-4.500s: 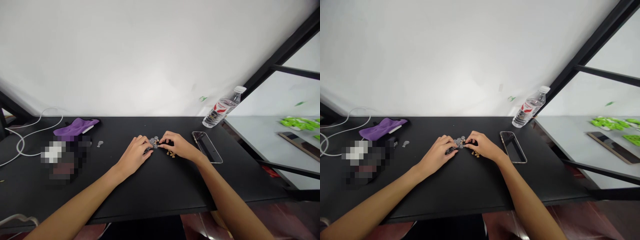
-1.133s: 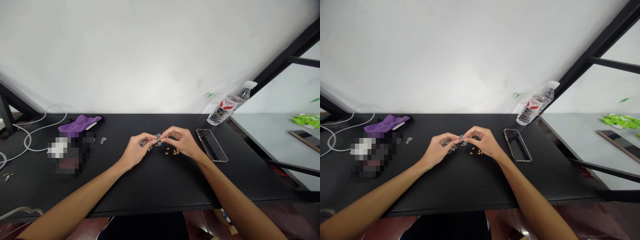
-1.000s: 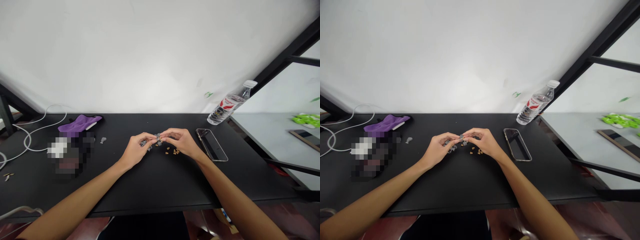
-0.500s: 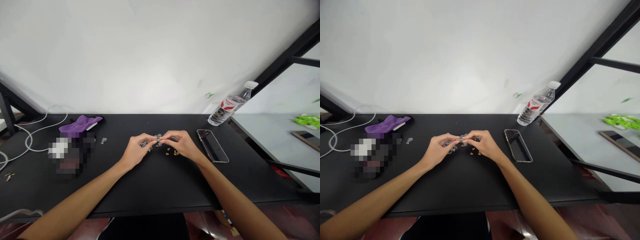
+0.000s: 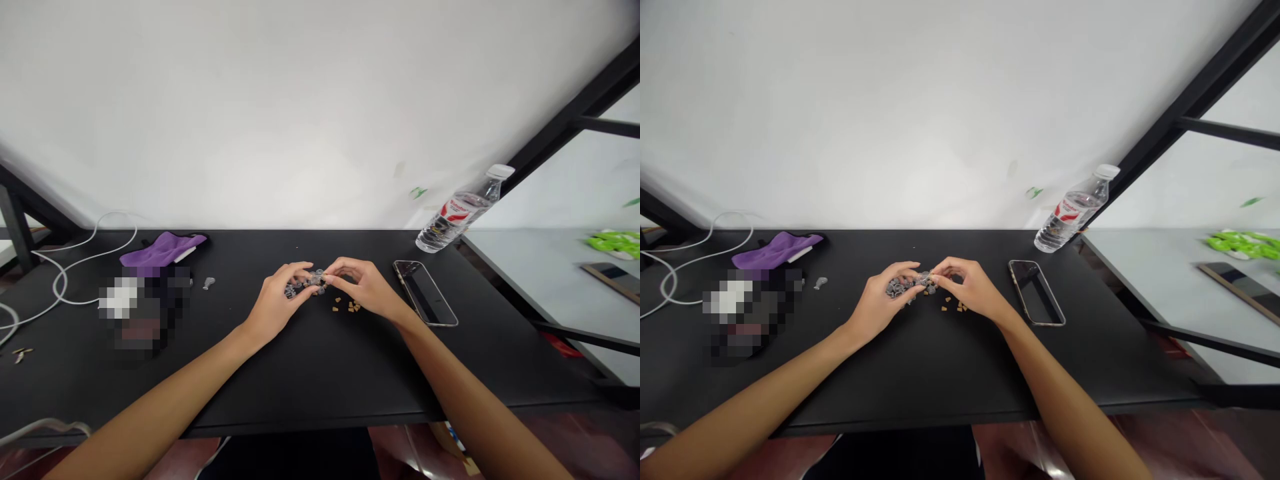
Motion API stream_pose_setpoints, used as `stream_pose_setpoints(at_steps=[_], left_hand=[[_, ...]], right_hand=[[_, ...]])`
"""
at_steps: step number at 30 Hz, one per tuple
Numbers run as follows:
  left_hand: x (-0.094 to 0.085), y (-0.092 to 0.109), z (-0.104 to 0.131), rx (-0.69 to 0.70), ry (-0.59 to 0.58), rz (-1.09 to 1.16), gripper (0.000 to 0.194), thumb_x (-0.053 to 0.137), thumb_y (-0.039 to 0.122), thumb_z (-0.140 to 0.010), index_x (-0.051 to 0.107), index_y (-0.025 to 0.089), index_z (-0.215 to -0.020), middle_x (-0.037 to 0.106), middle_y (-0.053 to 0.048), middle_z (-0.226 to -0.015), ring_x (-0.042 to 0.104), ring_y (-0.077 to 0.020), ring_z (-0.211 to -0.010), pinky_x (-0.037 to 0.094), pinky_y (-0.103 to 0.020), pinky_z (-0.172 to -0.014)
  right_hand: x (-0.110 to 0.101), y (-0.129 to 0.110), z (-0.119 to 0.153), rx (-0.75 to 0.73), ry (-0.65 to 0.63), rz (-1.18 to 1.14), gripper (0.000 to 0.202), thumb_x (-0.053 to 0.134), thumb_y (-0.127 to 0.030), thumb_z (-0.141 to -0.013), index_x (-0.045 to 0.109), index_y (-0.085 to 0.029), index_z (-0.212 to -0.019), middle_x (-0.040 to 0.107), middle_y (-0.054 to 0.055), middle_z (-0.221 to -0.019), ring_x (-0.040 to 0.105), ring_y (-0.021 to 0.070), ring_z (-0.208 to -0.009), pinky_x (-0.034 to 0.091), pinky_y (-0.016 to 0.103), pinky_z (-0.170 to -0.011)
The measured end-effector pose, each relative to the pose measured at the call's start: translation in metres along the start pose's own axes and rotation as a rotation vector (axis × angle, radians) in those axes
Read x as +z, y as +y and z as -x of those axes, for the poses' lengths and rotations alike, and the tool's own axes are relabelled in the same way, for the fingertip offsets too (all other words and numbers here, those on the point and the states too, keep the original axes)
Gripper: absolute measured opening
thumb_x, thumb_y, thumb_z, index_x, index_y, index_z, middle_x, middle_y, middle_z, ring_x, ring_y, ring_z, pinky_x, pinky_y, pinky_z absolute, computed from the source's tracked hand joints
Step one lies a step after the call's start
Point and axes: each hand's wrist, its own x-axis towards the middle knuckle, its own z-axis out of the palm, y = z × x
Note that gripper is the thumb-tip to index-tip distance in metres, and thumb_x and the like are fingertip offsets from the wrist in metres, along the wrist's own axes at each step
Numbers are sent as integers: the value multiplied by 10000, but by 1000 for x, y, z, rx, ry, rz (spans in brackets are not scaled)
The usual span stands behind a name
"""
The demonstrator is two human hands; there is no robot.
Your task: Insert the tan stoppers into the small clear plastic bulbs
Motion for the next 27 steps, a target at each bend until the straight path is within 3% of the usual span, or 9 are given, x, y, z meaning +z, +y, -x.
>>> stream_pose_setpoints(at_steps=[5, 11, 23, 27], left_hand=[[-2, 4, 1, 210, -142, -332, 118, 670, 224, -977, 667, 203, -1093, 661, -42, -1021, 592, -214, -964, 468, -385, -908], [1, 1, 3, 263, -259, -552, 103, 649, 223, -985, 688, 187, -1073, 608, -69, -1068, 545, -246, -1008, 446, -397, -870], [2, 2, 1, 220, -330, -455, 71, 637, 139, -983, 668, 199, -960, 711, -21, -961, 579, -228, -1035, 397, -386, -892], [0, 3, 1, 183, -286, -389, 85, 659, 128, -966, 669, 209, -942, 716, -5, -920, 587, -212, -991, 391, -379, -890]], right_hand=[[-16, 5, -1, -3, 46, 281, 161, 674, -350, -944, 728, -199, -924, 693, 40, -866, 601, 186, -775, 478, 326, -727], [-26, 17, 3, 48, -71, 440, 135, 643, -318, -951, 683, -208, -885, 621, 29, -865, 569, 173, -761, 468, 310, -719], [-24, 3, 4, -34, -172, 439, 87, 694, -299, -926, 688, -212, -931, 571, 24, -903, 541, 171, -795, 456, 299, -749], [-25, 1, 5, 2, -254, 413, 135, 726, -341, -904, 720, -207, -914, 571, 23, -895, 542, 169, -784, 461, 301, -747]])
